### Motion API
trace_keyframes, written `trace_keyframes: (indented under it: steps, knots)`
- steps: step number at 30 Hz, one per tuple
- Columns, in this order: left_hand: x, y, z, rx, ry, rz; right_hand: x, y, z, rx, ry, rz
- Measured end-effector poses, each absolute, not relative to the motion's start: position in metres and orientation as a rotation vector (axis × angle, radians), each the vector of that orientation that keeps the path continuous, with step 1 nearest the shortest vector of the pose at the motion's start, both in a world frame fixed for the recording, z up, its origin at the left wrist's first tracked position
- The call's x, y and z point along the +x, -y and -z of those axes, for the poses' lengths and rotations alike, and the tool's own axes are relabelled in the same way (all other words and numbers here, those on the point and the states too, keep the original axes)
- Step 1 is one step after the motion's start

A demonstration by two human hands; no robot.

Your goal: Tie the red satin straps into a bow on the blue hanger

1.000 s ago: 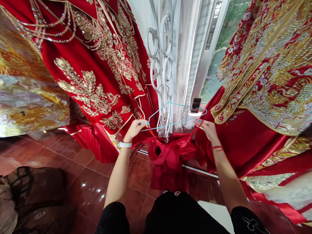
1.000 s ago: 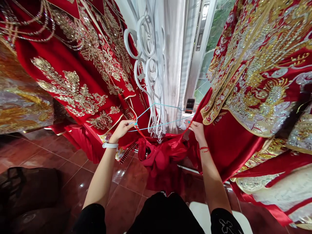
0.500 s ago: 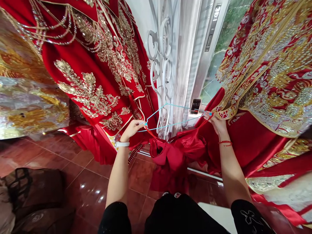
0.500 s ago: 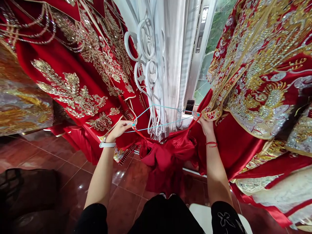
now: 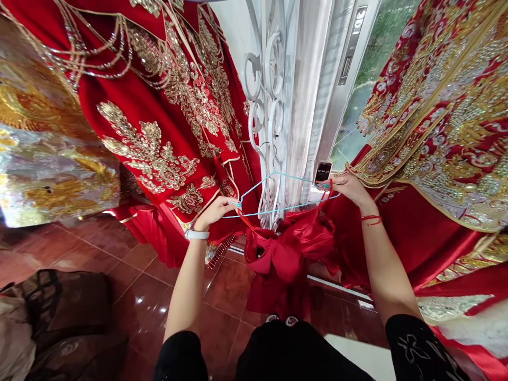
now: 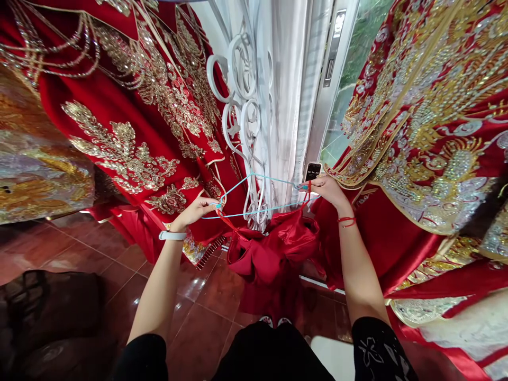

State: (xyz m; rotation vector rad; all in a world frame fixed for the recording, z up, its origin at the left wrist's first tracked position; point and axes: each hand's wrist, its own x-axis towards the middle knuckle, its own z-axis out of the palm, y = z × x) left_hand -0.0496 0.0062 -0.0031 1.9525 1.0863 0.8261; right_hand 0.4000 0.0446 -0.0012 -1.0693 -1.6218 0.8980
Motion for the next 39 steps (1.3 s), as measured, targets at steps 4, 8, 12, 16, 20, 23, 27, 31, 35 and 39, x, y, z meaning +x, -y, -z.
trace_keyframes:
  steps: [4,8,12,16,20,23,27,31,35,39]
  knots:
    - [-0.042,-0.005,0.015,1.938,-1.102,-0.873,0.388,-0.042,-0.009,-1.071,1.716,-0.828]
    - [-0.032,-0.003,0.027,1.912,-1.216,-1.039,0.379,-0.034,-0.010,-1.060,1.796,-0.690]
    - [-0.025,0.010,0.045,1.896,-1.401,-1.297,0.377,-0.028,0.001,-1.037,1.843,-0.543]
    - [-0.022,0.045,0.097,1.566,-1.609,-1.505,0.375,-0.021,0.019,-1.034,1.851,-0.293]
    - [-0.023,0.091,0.156,1.566,-1.508,-1.227,0.351,-0.004,0.039,-1.085,1.755,0.061]
    - [-0.027,0.117,0.171,1.750,-1.433,-0.850,0.317,0.011,0.056,-1.084,1.883,0.186]
    - [-0.032,0.136,0.167,1.742,-1.462,-0.615,0.277,0.019,0.073,-1.099,2.184,0.197]
    - [-0.033,0.152,0.165,1.732,-1.452,-0.544,0.267,0.018,0.076,-1.163,2.215,0.181]
    - [-0.036,0.173,0.160,1.686,-1.437,-0.506,0.273,0.023,0.071,-1.139,2.180,0.196]
    - [-0.042,0.191,0.152,1.646,-1.385,-0.413,0.278,0.036,0.066,-1.146,2.157,0.207]
